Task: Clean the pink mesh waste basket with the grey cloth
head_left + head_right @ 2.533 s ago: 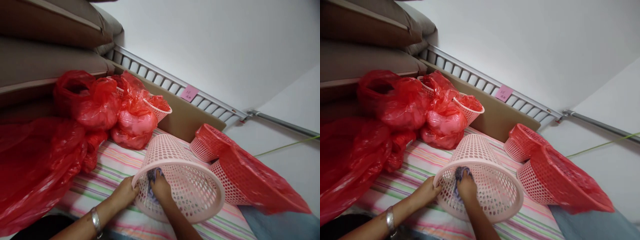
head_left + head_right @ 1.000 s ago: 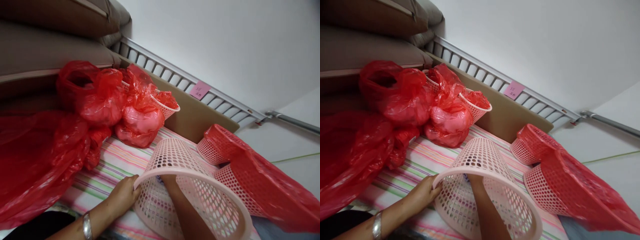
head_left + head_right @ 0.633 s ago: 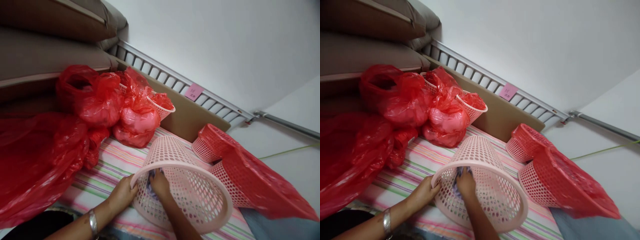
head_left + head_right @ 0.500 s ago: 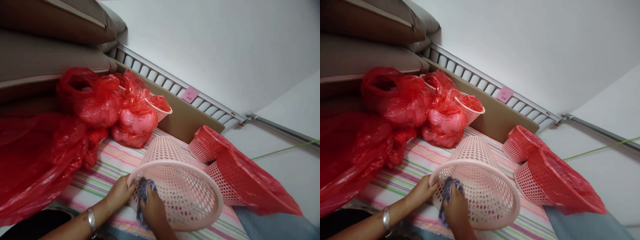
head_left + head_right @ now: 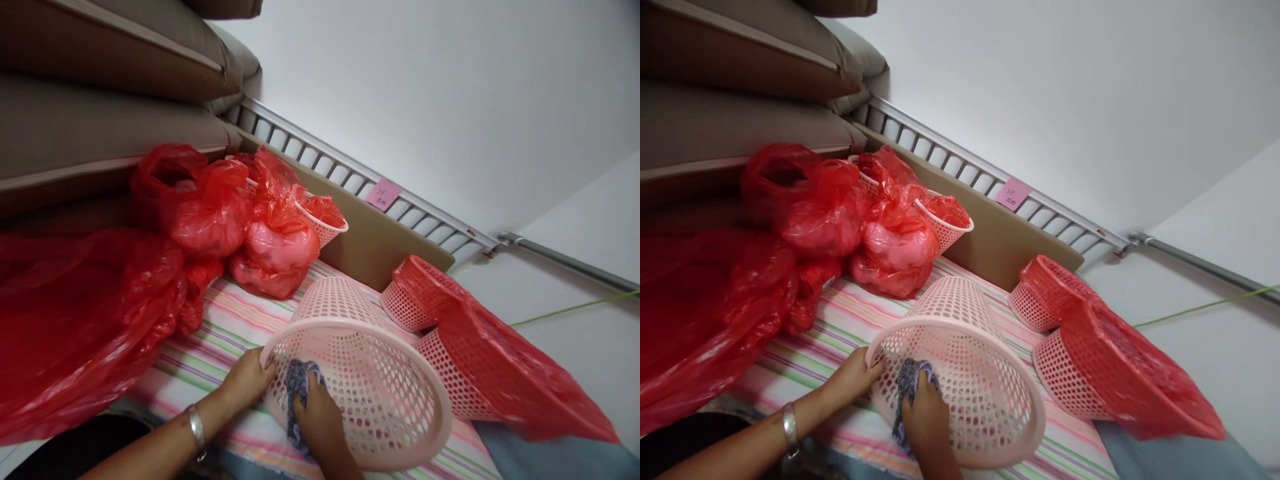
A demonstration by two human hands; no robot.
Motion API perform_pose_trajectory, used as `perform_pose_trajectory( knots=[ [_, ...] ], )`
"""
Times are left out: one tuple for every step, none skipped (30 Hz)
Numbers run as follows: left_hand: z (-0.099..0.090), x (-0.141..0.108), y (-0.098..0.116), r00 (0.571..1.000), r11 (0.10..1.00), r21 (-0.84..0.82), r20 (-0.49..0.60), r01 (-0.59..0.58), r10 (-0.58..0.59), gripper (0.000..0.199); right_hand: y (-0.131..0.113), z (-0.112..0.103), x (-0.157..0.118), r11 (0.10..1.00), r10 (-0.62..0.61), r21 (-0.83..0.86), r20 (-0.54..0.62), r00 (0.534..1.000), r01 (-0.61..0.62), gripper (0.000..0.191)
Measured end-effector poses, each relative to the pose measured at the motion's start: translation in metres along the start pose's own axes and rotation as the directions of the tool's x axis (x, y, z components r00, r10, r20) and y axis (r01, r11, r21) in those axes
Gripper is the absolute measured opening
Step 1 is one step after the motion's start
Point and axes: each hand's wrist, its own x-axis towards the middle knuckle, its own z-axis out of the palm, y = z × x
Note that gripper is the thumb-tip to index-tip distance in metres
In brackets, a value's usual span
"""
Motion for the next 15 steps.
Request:
perform_pose_trajectory(
  knots=[
    [0.0, 0.0, 0.0, 1.0, 1.0, -0.001, 0.003, 0.002, -0.002, 0.028, -0.002, 0.001, 0.007, 1.0, 0.006, -0.012, -0.003, 1.0, -0.006, 0.05],
    [0.001, 0.0, 0.0, 1.0, 1.0, 0.0, 0.002, 0.003, -0.003, 0.029, -0.003, 0.001, 0.015, 1.0, 0.016, -0.022, -0.008, 1.0, -0.016, 0.049],
    [0.001, 0.001, -0.001, 1.0, 1.0, 0.002, 0.0, 0.001, -0.001, 0.029, -0.003, 0.001, 0.024, 0.999, 0.028, -0.028, -0.016, 0.999, -0.028, 0.049],
    [0.001, 0.001, -0.001, 1.0, 1.0, 0.004, -0.001, 0.0, 0.001, 0.029, -0.003, 0.0, 0.034, 0.999, 0.041, -0.032, -0.025, 0.999, -0.042, 0.048],
    [0.001, 0.001, -0.002, 1.0, 1.0, 0.005, -0.001, 0.002, -0.002, 0.029, -0.002, -0.001, 0.045, 0.998, 0.056, -0.035, -0.032, 0.998, -0.057, 0.048],
    [0.001, 0.001, -0.002, 1.0, 1.0, 0.003, 0.0, 0.006, -0.006, 0.028, -0.001, -0.002, 0.056, 0.997, 0.07, -0.036, -0.037, 0.997, -0.071, 0.047],
    [0.001, 0.001, -0.003, 1.0, 1.0, 0.0, 0.002, 0.012, -0.012, 0.028, 0.001, -0.003, 0.067, 0.996, 0.082, -0.035, -0.042, 0.996, -0.084, 0.046],
    [0.0, 0.001, -0.003, 1.0, 1.0, -0.005, 0.006, 0.018, -0.018, 0.028, 0.002, -0.005, 0.079, 0.995, 0.098, -0.034, -0.043, 0.994, -0.099, 0.046],
    [0.0, 0.001, -0.004, 1.0, 1.0, -0.011, 0.012, 0.021, -0.021, 0.028, 0.004, -0.007, 0.09, 0.992, 0.121, -0.031, -0.042, 0.992, -0.122, 0.045],
    [0.0, 0.001, -0.004, 1.0, 1.0, -0.02, 0.02, 0.019, -0.019, 0.028, 0.005, -0.008, 0.101, 0.989, 0.145, -0.026, -0.041, 0.989, -0.146, 0.046],
    [-0.001, 0.0, -0.004, 0.999, 0.999, -0.03, 0.028, 0.017, -0.016, 0.028, 0.007, -0.01, 0.112, 0.986, 0.164, -0.019, -0.044, 0.986, -0.165, 0.045],
    [-0.001, 0.0, -0.003, 0.999, 0.999, -0.041, 0.035, 0.019, -0.017, 0.028, 0.008, -0.011, 0.121, 0.985, 0.174, -0.012, -0.048, 0.984, -0.175, 0.044],
    [-0.002, -0.001, -0.003, 0.999, 0.998, -0.051, 0.041, 0.023, -0.021, 0.028, 0.009, -0.013, 0.129, 0.985, 0.175, -0.004, -0.054, 0.983, -0.175, 0.043],
    [-0.002, -0.001, -0.003, 0.999, 0.998, -0.06, 0.046, 0.029, -0.027, 0.028, 0.01, -0.014, 0.136, 0.986, 0.166, 0.003, -0.063, 0.984, -0.166, 0.042],
    [-0.002, -0.002, -0.003, 0.998, 0.997, -0.067, 0.048, 0.037, -0.033, 0.028, 0.011, -0.014, 0.141, 0.988, 0.151, 0.009, -0.072, 0.986, -0.151, 0.042]
  ],
)
